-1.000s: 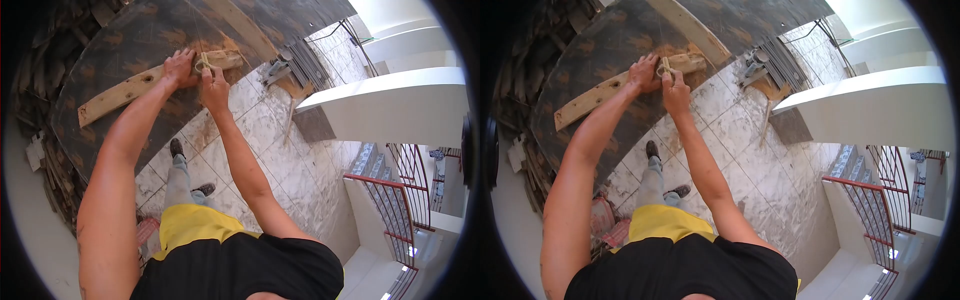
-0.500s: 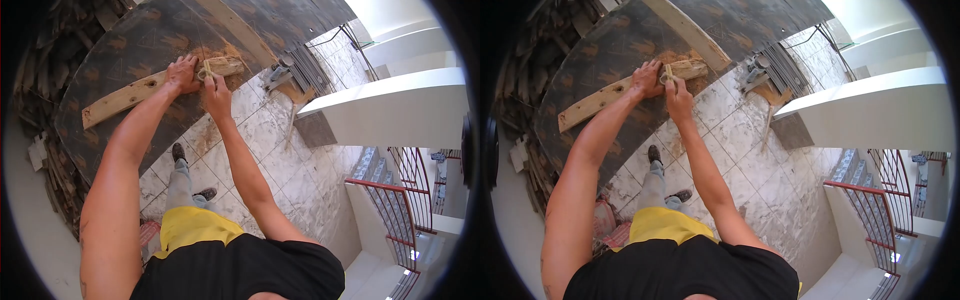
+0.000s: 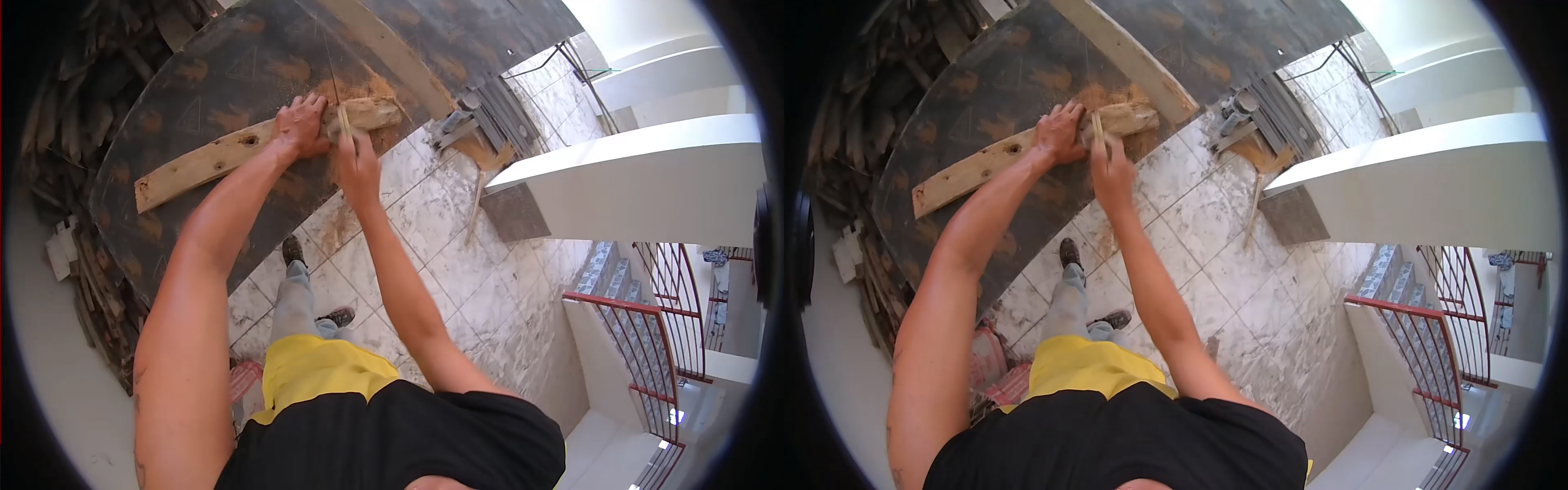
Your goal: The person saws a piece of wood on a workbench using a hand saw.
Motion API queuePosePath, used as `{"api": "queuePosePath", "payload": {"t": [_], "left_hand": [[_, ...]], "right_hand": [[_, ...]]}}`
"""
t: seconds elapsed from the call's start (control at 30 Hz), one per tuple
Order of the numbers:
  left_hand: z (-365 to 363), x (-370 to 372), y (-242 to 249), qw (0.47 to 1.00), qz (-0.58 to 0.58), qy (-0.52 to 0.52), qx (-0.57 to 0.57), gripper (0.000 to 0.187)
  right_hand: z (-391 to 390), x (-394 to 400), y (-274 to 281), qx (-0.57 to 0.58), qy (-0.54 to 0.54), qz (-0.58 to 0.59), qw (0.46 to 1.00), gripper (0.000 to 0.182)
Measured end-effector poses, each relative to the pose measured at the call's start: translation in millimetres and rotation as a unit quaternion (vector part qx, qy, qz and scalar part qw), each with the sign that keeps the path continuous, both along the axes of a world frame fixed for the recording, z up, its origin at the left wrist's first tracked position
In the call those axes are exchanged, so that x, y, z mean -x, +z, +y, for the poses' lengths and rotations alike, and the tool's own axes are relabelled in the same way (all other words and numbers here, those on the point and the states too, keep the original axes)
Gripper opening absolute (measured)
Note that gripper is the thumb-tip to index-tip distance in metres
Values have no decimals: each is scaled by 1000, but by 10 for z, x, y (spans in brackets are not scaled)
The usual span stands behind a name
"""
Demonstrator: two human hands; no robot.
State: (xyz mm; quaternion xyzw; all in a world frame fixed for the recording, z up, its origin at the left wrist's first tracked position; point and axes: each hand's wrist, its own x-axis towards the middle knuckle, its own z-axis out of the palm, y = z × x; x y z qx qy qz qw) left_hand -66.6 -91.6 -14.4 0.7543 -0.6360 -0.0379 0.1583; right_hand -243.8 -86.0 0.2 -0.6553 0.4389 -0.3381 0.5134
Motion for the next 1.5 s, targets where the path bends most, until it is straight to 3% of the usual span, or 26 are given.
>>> {"api": "queuePosePath", "payload": {"t": [0.03,0.07,0.13,0.23,0.33,0.43,0.57,0.73,0.77,0.83,0.87,0.93,1.0,1.07,1.13,1.23,1.3,1.4,1.5], "left_hand": [[-29,17,41,1000,2,1,7,59],[-46,35,84,999,7,12,-39,59],[-34,38,95,997,15,24,-71,59],[-39,11,32,998,6,19,-60,58],[-14,-9,-6,1000,5,7,-5,60],[-40,-20,42,999,39,25,-20,65],[-15,-201,105,995,76,-27,-50,71],[-82,-235,558,968,88,-90,-218,79],[-60,-225,583,969,86,-92,-213,79],[97,-173,489,991,-48,-117,-49,80],[101,-215,460,990,-50,-124,-51,80],[138,-224,315,994,-48,-91,32,79],[114,-187,230,997,-22,-65,37,78],[85,-85,180,999,6,-33,43,77],[68,76,252,995,-48,48,-79,70],[-67,-74,191,995,35,39,-83,71],[-62,-126,227,996,25,42,-70,64],[-76,-109,247,994,19,36,-106,58],[-60,-21,284,992,-4,50,-116,55]], "right_hand": [[247,240,-231,99,-20,-36,994,36],[553,607,-495,44,-38,28,998,36],[1236,1286,-389,-65,-62,69,994,34],[1223,1283,-162,-16,-50,90,995,34],[202,243,-142,85,-39,-18,995,33],[-159,-114,-187,88,-58,15,994,34],[-139,-2,-318,86,-54,7,995,34],[-89,67,-357,98,-58,-5,994,34],[-88,100,-432,73,-45,-23,996,34],[11,97,-331,39,-41,-42,998,33],[30,97,-287,83,-42,-43,995,33],[123,161,-159,122,-48,-39,991,33],[131,151,-148,16,-28,19,999,34],[194,206,-296,67,-40,-1,997,34],[200,237,-268,117,-37,-23,992,35],[222,233,-14,153,-18,4,988,35],[285,219,95,99,-5,19,995,37],[317,283,-8,108,-1,29,994,39],[826,728,-121,80,-26,66,994,37]]}}
